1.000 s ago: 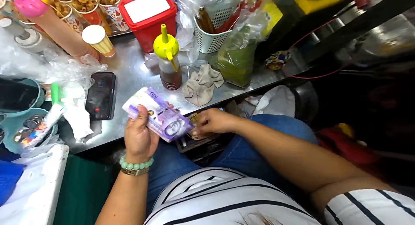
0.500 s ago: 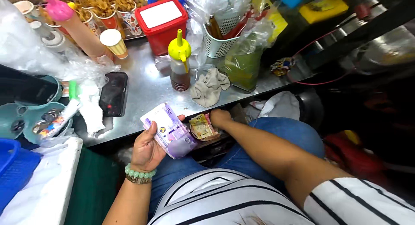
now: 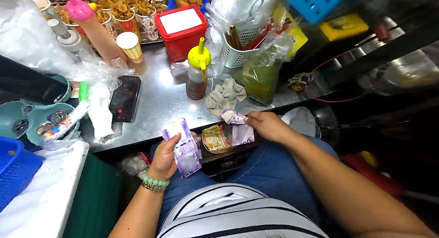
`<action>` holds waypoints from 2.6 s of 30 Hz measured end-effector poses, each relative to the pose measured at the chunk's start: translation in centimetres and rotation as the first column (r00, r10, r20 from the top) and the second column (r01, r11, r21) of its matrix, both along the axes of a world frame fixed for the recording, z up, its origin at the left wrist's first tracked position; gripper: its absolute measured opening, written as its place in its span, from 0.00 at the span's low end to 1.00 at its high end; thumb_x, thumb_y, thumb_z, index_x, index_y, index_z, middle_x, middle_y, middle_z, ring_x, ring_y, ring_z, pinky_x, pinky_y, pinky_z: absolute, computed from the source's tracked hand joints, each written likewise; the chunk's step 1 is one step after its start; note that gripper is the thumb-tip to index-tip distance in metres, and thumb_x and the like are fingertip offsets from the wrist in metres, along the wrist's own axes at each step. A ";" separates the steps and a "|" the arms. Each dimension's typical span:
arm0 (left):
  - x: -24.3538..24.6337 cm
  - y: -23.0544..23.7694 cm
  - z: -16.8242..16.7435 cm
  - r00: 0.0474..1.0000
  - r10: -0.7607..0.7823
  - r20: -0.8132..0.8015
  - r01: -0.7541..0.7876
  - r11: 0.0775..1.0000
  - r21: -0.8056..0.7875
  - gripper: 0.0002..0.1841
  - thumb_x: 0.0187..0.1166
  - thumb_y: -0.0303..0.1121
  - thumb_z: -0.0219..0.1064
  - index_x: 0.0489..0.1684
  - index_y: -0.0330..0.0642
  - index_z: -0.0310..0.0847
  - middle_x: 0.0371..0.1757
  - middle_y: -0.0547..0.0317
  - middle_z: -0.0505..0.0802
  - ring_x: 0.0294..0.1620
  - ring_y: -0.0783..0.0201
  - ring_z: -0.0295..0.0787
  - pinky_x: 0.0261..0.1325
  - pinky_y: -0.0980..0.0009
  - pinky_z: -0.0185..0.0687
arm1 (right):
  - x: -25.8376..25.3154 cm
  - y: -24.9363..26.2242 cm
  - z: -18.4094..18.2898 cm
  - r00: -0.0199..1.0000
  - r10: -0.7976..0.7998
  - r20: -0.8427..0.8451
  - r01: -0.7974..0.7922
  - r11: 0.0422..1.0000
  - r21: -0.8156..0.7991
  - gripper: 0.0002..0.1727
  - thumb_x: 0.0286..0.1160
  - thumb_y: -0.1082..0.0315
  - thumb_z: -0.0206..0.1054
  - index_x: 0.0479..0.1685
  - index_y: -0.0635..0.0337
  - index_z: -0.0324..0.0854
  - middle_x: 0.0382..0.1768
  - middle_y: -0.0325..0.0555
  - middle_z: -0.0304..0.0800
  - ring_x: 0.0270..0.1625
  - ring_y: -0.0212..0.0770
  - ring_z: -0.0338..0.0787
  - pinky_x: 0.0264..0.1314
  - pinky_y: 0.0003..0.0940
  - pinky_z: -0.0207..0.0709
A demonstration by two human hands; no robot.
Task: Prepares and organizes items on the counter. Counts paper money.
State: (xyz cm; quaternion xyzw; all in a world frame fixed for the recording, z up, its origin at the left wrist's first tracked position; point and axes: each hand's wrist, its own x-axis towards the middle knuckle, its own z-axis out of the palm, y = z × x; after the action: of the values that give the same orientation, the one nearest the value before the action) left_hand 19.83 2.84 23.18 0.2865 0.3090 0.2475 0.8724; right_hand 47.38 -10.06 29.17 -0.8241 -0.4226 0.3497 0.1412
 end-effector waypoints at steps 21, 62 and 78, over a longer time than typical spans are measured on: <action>3.1 -0.1 4.5 0.967 0.210 0.147 -0.216 0.976 0.026 0.17 0.95 0.32 0.39 0.66 0.35 0.71 0.43 0.46 0.96 0.47 0.53 0.97 0.58 0.57 0.91 | -6.6 3.2 -1.9 0.728 0.484 -0.485 -0.353 0.872 0.340 0.14 0.87 0.60 0.61 0.40 0.61 0.85 0.27 0.33 0.82 0.30 0.23 0.79 0.38 0.25 0.75; 4.4 -0.8 3.4 0.944 0.304 -0.128 -0.280 0.944 0.177 0.11 0.88 0.23 0.55 0.64 0.30 0.71 0.44 0.48 0.94 0.44 0.60 0.95 0.53 0.63 0.93 | -8.4 6.6 -2.9 0.803 0.059 -0.593 0.217 0.898 0.382 0.07 0.82 0.70 0.67 0.45 0.64 0.87 0.36 0.39 0.93 0.37 0.25 0.91 0.46 0.25 0.85; 3.0 0.4 4.6 0.866 0.421 -0.270 -0.237 0.821 0.520 0.08 0.78 0.19 0.68 0.50 0.27 0.80 0.34 0.53 0.96 0.36 0.65 0.96 0.45 0.68 0.94 | -6.0 7.9 0.7 0.992 -0.010 -0.128 0.104 0.641 0.761 0.10 0.75 0.63 0.74 0.33 0.62 0.89 0.30 0.42 0.87 0.30 0.30 0.83 0.37 0.30 0.78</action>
State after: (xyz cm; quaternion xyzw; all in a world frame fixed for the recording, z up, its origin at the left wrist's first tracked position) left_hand 22.88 3.26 27.74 0.4718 0.4451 0.4052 0.6443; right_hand 41.41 -2.15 29.86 -0.6791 -0.4959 0.1791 0.5107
